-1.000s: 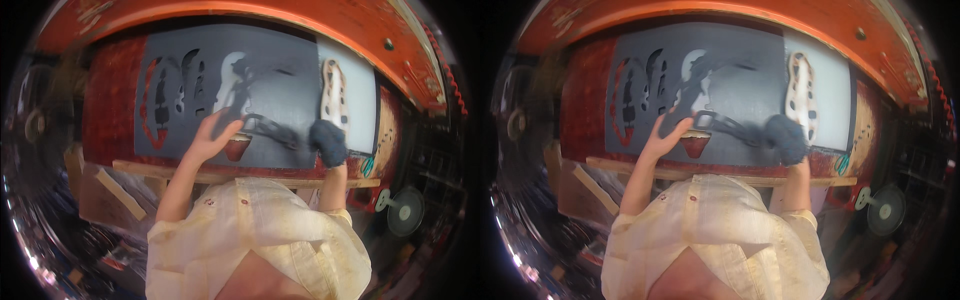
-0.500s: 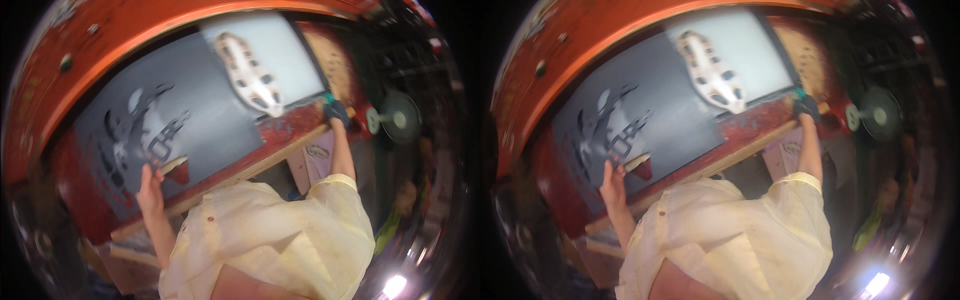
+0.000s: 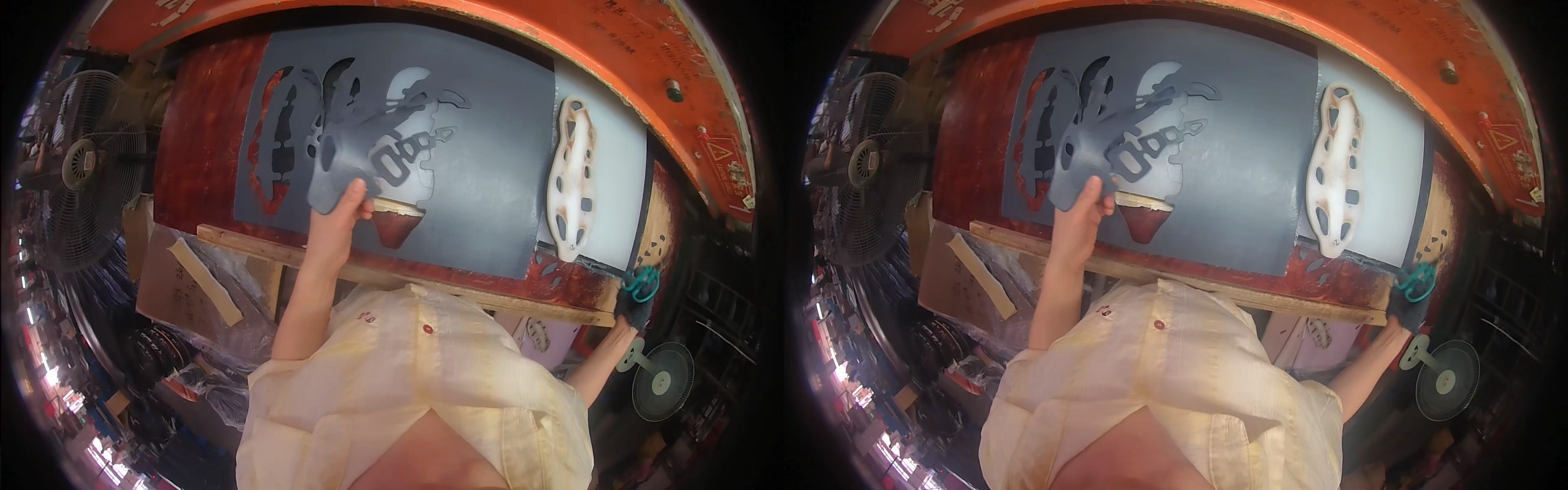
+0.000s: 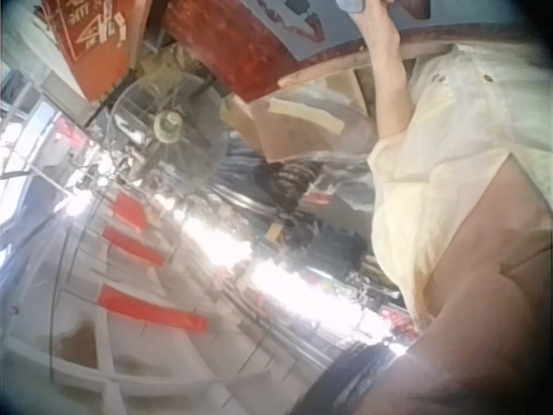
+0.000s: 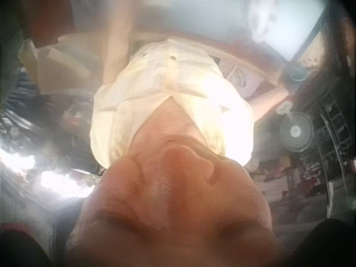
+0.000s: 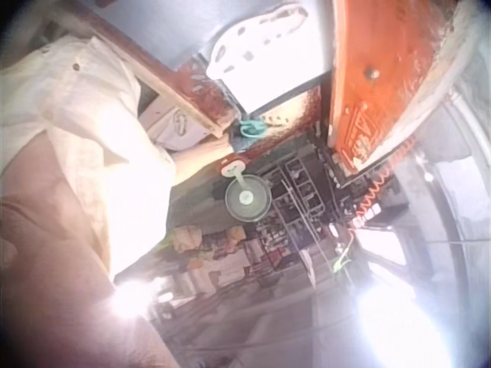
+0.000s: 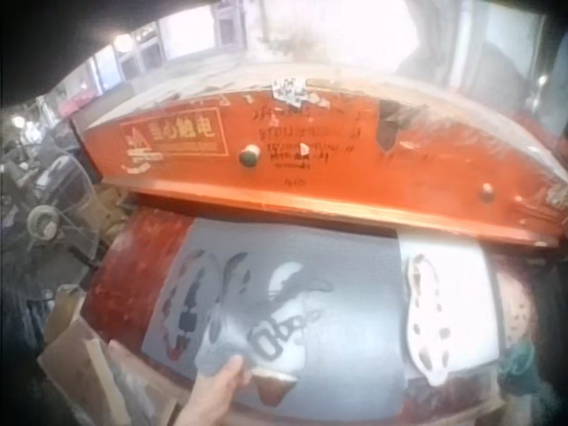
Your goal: The person uses shears to cut a dark gray sheet placed on a cutting machine bed, following pre-cut outlines. They remove cut pieces and place them into a plastic bag, then reposition the sheet and continue cutting additional shapes.
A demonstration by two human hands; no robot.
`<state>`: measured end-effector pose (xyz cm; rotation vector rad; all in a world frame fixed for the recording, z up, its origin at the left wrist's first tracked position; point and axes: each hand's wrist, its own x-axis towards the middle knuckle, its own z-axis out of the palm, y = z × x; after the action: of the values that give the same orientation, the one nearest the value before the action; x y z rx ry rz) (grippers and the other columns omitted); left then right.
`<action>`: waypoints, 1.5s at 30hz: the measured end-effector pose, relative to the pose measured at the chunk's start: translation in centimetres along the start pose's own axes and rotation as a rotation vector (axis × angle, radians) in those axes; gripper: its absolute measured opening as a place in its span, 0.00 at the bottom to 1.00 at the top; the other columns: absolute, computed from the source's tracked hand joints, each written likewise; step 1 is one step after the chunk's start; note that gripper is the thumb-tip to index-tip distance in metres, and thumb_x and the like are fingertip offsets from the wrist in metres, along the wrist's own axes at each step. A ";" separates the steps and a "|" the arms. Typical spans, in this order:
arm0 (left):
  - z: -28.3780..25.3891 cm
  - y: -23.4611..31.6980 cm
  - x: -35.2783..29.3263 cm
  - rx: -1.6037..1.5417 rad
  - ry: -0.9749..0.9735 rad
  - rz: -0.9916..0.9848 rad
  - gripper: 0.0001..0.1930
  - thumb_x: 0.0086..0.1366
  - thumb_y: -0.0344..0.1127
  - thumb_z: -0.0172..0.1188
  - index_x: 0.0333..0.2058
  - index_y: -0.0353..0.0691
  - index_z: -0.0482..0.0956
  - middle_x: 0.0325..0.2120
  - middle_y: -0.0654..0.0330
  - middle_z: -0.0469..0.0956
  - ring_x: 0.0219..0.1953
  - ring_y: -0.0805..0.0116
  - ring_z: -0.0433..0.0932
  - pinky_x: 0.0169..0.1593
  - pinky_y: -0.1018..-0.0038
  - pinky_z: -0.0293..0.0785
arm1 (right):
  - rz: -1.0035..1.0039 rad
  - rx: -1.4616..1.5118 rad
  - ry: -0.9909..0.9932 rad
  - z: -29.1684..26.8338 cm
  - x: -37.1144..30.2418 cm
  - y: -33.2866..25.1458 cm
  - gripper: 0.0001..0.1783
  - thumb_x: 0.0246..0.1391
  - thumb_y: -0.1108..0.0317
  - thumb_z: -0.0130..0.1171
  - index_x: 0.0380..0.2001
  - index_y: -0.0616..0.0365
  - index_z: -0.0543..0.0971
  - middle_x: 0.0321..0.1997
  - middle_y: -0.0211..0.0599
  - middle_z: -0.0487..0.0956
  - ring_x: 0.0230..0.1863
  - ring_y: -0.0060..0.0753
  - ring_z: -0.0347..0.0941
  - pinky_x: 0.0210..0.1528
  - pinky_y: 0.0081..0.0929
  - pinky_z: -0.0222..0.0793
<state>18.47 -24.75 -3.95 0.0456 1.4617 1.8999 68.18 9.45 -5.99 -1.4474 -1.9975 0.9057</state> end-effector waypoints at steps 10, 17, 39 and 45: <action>1.7 -1.2 -0.5 -0.168 -0.187 -0.019 0.10 0.61 0.31 0.59 0.41 0.39 0.72 0.30 0.62 0.76 0.24 0.79 0.68 0.27 0.83 0.64 | 0.109 0.531 -1.001 21.4 -8.5 -23.9 0.24 0.59 0.61 0.52 0.57 0.56 0.66 0.39 0.31 0.73 0.34 0.25 0.71 0.36 0.21 0.68; 2.0 -2.0 -0.2 -0.569 -0.236 -0.299 0.04 0.65 0.32 0.56 0.38 0.44 0.74 0.30 0.68 0.74 0.27 0.77 0.69 0.28 0.82 0.63 | -0.052 0.426 -1.112 22.6 -8.2 -24.8 0.32 0.47 0.69 0.65 0.56 0.56 0.67 0.40 0.29 0.73 0.37 0.20 0.68 0.39 0.19 0.66; 3.8 -2.1 -1.0 -0.524 -0.341 -0.374 0.08 0.61 0.37 0.61 0.33 0.45 0.71 0.24 0.71 0.66 0.22 0.79 0.62 0.25 0.81 0.58 | -0.226 0.404 -1.017 26.0 -7.2 -22.3 0.35 0.45 0.66 0.62 0.59 0.56 0.66 0.59 0.39 0.70 0.59 0.38 0.65 0.59 0.34 0.60; 3.9 -1.9 -0.7 -0.410 -0.290 -0.405 0.07 0.62 0.37 0.60 0.34 0.44 0.71 0.24 0.70 0.67 0.21 0.79 0.64 0.24 0.80 0.59 | -0.145 0.308 -1.014 25.6 -7.4 -25.2 0.33 0.46 0.67 0.61 0.59 0.54 0.67 0.45 0.32 0.75 0.41 0.28 0.72 0.43 0.27 0.68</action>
<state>21.67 -21.78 -3.92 -0.1505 0.7998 1.7317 36.32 -8.53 -3.52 -0.6729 -2.3892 2.0398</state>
